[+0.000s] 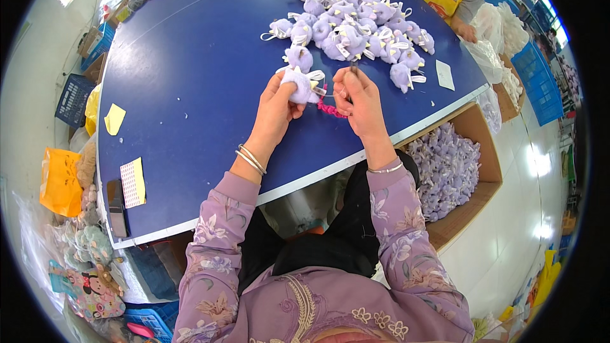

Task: The person uses scissors to trim loose threads and excess fabric from small purple plush toys at a blue worktable. The person handles the toys one at a time, cuts the threads, and places the finished items into a large plastic bag.

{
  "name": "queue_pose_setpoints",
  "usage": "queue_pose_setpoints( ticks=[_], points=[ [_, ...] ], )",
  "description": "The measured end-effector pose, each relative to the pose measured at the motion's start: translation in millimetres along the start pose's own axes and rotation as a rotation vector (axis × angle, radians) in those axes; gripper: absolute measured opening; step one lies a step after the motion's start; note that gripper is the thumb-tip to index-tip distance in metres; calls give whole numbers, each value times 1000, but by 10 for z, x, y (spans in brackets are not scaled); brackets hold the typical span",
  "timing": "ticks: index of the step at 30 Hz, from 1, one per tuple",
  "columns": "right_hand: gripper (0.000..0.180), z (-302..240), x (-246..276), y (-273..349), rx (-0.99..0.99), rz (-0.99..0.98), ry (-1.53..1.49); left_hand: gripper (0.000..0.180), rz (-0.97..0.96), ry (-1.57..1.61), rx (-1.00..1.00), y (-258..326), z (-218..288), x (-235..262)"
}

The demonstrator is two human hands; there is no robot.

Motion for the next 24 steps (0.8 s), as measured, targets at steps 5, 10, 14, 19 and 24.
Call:
queue_pose_setpoints(
  ticks=[5,10,14,19,24],
  points=[
    [19,-134,-124,93,242,104,451,22,-9,12,-16,-24,-8,37],
    [20,-111,-171,65,250,73,802,20,29,-39,-65,-6,36,45],
    [19,-13,-123,38,177,50,804,18,18,-123,-117,-28,50,54],
    [22,-19,-65,6,43,-58,610,19,35,-183,-158,-14,79,79],
    [23,-76,20,27,3,-29,288,26,18,-328,-116,11,56,0]
  ],
)
Point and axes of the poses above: each hand's wrist, its own y-axis away from the middle knuckle, its own x-axis out of the back of the hand, z = x × y, the point moved 7 cm from there along -y, towards the middle knuckle, and after that the axes turned 6 degrees about y, right-handed, at the moved point
